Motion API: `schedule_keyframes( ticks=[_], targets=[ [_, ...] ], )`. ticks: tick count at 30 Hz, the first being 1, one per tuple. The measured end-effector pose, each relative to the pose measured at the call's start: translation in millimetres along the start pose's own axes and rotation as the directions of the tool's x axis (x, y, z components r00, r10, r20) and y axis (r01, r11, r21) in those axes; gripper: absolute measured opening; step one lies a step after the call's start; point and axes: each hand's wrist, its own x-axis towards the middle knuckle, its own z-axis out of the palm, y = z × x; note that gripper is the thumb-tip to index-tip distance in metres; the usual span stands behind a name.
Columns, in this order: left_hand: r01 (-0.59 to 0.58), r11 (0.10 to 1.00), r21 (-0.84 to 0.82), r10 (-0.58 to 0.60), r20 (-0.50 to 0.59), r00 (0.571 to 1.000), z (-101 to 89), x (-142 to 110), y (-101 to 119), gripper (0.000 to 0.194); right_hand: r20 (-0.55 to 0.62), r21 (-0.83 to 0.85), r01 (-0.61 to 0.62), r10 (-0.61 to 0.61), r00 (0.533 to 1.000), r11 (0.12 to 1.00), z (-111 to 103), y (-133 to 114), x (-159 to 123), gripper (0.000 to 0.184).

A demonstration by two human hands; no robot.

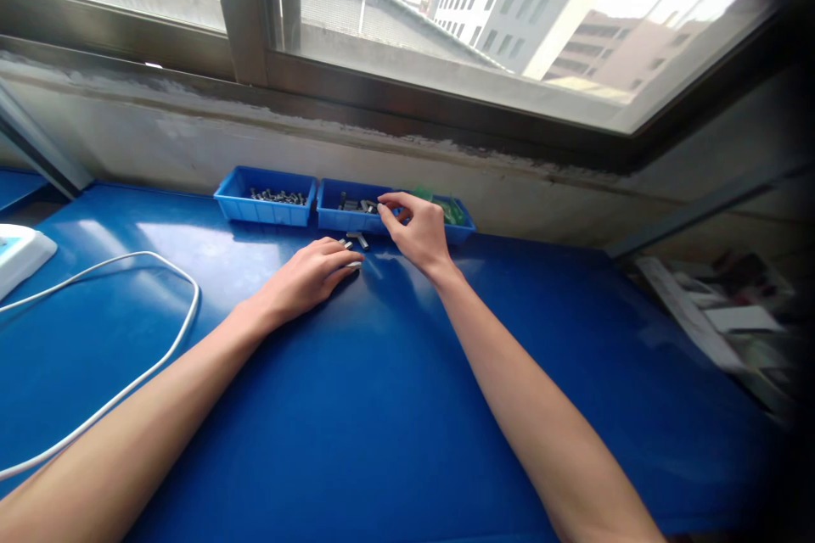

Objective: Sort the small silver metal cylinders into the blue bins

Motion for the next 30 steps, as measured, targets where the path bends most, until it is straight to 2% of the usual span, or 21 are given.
schedule_keyframes(
  ticks=[4, 7, 9, 13, 17, 22, 26, 30],
  targets=[
    [0.118, 0.988, -0.1, -0.132, -0.143, 0.981, -4.1, 1, 6, 0.027, 0.068, 0.082, 0.021, -0.027, 0.997, 0.996, -1, -6, -1, 0.023],
    [0.22, 0.937, -0.272, -0.291, -0.26, 0.921, -7.4, 4, 8, 0.025, 0.182, 0.163, 0.009, -0.039, 0.982, 0.987, -2, -12, -2, 0.024],
    [0.266, 0.869, -0.417, -0.402, -0.279, 0.872, -8.5, 5, 8, 0.032, 0.264, 0.189, -0.002, -0.049, 0.963, 0.982, -2, -15, -4, 0.025],
    [0.319, 0.716, -0.621, -0.551, -0.224, 0.804, -10.6, 8, 10, 0.047, 0.371, 0.219, -0.013, -0.071, 0.926, 0.976, 0, -17, -6, 0.025],
    [0.332, 0.634, -0.699, -0.607, -0.183, 0.774, -13.4, 10, 10, 0.046, 0.409, 0.235, -0.014, -0.086, 0.908, 0.972, 1, -16, -6, 0.024],
    [0.345, 0.623, -0.702, -0.639, -0.203, 0.742, -12.7, 10, 7, 0.043, 0.446, 0.243, -0.041, -0.074, 0.892, 0.969, 1, -17, -7, 0.025],
    [0.343, 0.624, -0.702, -0.634, -0.199, 0.748, -13.3, 9, 8, 0.046, 0.501, 0.325, -0.098, -0.083, 0.862, 0.941, 1, -20, -8, 0.033],
    [0.329, 0.603, -0.727, -0.612, -0.157, 0.775, -15.2, 9, 11, 0.051, 0.558, 0.452, -0.225, -0.077, 0.826, 0.863, 1, -22, -7, 0.04]
  ],
)
